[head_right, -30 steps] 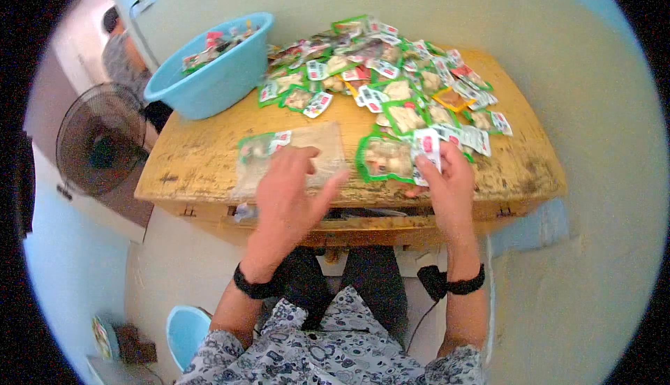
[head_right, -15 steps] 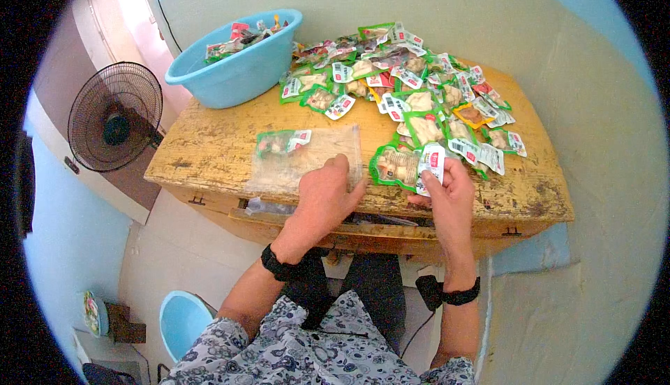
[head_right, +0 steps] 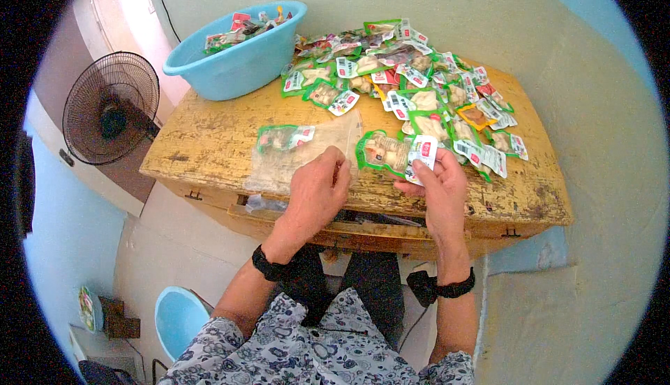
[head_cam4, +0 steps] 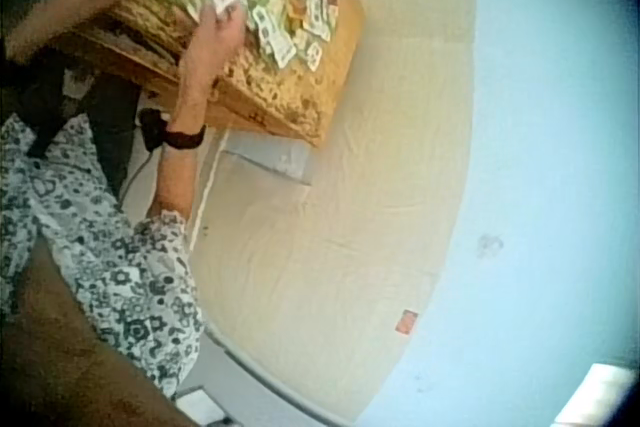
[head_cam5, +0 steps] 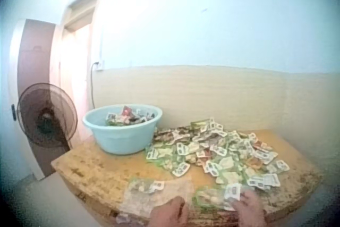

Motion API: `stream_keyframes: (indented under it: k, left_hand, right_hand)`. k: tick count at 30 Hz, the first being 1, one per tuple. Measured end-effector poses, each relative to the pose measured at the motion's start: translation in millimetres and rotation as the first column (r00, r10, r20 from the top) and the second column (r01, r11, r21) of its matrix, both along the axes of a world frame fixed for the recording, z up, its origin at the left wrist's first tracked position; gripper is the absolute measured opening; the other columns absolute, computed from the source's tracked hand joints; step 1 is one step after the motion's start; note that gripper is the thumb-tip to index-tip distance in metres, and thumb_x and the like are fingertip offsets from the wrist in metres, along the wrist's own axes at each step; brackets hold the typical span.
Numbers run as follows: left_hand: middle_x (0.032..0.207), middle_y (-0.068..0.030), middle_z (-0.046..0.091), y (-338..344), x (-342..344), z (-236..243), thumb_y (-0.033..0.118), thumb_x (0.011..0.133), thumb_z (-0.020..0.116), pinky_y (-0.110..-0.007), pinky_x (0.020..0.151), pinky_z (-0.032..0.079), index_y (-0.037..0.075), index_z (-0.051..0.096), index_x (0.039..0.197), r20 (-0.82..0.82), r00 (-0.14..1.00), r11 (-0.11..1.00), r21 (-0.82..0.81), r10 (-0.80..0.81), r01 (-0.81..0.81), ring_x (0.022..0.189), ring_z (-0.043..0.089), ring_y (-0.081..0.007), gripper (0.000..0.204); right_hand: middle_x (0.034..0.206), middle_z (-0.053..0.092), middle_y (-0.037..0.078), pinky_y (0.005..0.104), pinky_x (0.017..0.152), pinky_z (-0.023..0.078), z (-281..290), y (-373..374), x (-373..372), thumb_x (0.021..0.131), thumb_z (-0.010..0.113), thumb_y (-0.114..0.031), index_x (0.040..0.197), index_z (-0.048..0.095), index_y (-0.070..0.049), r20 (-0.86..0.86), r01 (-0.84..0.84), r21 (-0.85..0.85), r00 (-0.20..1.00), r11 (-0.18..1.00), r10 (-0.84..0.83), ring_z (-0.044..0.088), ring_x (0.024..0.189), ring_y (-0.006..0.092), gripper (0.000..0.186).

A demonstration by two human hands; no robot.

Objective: Pack small food sachets into a larger zip-lock bag.

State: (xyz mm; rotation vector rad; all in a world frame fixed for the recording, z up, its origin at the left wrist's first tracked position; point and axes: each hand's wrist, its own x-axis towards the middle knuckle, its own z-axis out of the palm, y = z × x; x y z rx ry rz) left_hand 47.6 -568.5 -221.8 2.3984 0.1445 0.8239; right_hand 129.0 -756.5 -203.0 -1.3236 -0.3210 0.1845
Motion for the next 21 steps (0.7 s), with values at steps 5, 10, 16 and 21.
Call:
stream_keyframes:
  k: [5, 10, 16, 21]
  left_hand:
    - [0.076, -0.0215, 0.064, -4.9, -5.1, 9.0, 0.012, 0.096, 0.061, -0.048, 0.058, 0.049, 0.004, 0.055, 0.095, 0.136, 0.991, 0.994, -0.11, -0.011, 0.026, 0.07, 0.064, -0.0426, 0.01]
    - [0.072, -0.0206, 0.063, -6.2, -7.6, 2.1, 0.012, 0.096, 0.061, -0.048, 0.055, 0.049, 0.005, 0.055, 0.099, 0.175, 0.984, 0.995, -0.095, -0.024, 0.041, 0.067, 0.065, -0.042, 0.011]
    - [0.068, -0.0193, 0.063, -5.6, -14.6, 13.5, 0.013, 0.096, 0.061, -0.048, 0.054, 0.049, 0.004, 0.054, 0.1, 0.202, 0.976, 0.994, -0.066, -0.077, 0.092, 0.066, 0.066, -0.0393, 0.011]
    - [0.066, -0.0178, 0.062, -0.3, -19.2, 10.7, 0.014, 0.097, 0.059, -0.048, 0.054, 0.049, 0.005, 0.053, 0.097, 0.161, 0.985, 0.993, -0.099, -0.056, 0.072, 0.064, 0.066, -0.0377, 0.011]
  right_hand:
    - [0.101, 0.07, 0.012, 0.0264, 0.055, 0.06, -8.1, 15.0, 4.5, 0.097, 0.056, -0.001, 0.116, 0.054, 0.002, 0.059, -0.083, -0.114, 0.994, 0.99, 0.09, 0.072, 0.08, 0.0183, 0.019]
    - [0.094, 0.071, 0.011, 0.0211, 0.039, 0.042, 0.7, 33.6, -8.2, 0.097, 0.058, -0.002, 0.117, 0.054, 0.001, -0.023, -0.155, -0.144, 0.988, 0.977, 0.154, 0.071, 0.069, 0.0147, 0.021]
    - [0.087, 0.069, 0.008, 0.0196, 0.036, 0.032, -3.7, 53.2, -9.9, 0.098, 0.055, -0.005, 0.117, 0.054, -0.001, -0.204, -0.355, -0.104, 0.922, 0.929, 0.329, 0.068, 0.059, 0.013, 0.019]
    - [0.08, 0.066, 0.004, 0.0201, 0.037, 0.034, 0.8, 62.0, -15.7, 0.1, 0.055, -0.008, 0.115, 0.058, -0.002, -0.295, -0.504, -0.252, 0.853, 0.826, 0.43, 0.059, 0.05, 0.0096, 0.017]
